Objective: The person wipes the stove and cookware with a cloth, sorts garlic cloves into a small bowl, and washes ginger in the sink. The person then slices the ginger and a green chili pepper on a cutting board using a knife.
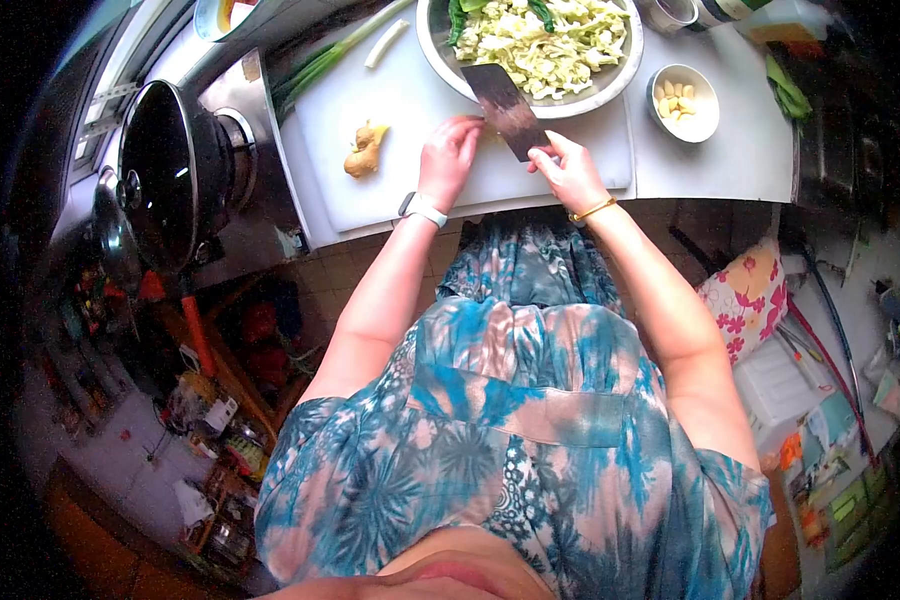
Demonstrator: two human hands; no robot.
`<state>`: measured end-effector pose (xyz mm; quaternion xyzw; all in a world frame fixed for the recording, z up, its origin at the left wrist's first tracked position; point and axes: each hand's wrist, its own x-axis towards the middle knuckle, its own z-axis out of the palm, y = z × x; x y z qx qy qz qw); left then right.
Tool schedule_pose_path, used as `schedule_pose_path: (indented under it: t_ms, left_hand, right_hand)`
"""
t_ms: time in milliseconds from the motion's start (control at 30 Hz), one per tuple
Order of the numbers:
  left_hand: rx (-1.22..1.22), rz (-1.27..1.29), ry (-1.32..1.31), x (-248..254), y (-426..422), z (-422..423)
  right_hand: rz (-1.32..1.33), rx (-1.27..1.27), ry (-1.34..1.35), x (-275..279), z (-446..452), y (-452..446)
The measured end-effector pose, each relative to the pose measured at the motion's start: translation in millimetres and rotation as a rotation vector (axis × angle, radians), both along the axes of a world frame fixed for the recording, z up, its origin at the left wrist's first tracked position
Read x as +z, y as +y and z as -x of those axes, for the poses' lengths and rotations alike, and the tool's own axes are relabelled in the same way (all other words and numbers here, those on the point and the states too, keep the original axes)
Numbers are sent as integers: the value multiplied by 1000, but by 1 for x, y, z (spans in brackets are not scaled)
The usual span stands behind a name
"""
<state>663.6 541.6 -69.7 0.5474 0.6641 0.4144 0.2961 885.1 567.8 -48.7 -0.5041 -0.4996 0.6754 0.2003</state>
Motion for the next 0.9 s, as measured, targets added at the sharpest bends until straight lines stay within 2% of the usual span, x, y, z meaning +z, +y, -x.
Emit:
schedule_pose_path:
  t_ms: [67,100,133,200,333,467,567,633,667,733,767,800,867,900]
  left_hand:
    - [-215,-152,268,4,-1,2]
    - [-227,-181,280,6,-4,3]
    - [-231,-182,280,9,-7,2]
    - [-35,-107,67,12,-11,1]
    - [38,-103,-68,14,-6,-3]
    - [2,-92,62,7,0,2]
    - [35,-69,-36,-5,0,4]
    - [266,-21,-541,-24,2,3]
    - [266,-21,-541,-27,3,4]
    - [169,-76,-274,-28,6,5]
    - [96,-101,7,-2,9,5]
    - [97,-102,7,2,11,7]
    - [-2,-153,521,6,13,11]
    - [-19,-107,506,0,11,13]
  right_hand:
    - [-130,-12,-75,-4,-4,-2]
    - [-128,-16,-76,-5,-6,-3]
    - [-149,-20,-60,-2,-6,-3]
    - [-170,-27,-44,1,-5,-4]
    - [-233,-45,-21,5,-2,-6]
    - [-236,-26,-42,3,-3,-6]
    - [-204,-58,-21,7,-3,-7]
    - [-203,-55,-28,5,-4,-8]
    - [-200,-51,-35,5,-5,-8]
    - [-225,-48,-38,3,-5,-10]
    - [-250,-44,-41,3,-6,-10]
    - [-250,-43,-41,3,-6,-10]
    - [-267,-15,-86,5,-7,-11]
    - [-265,-13,-84,6,-7,-13]
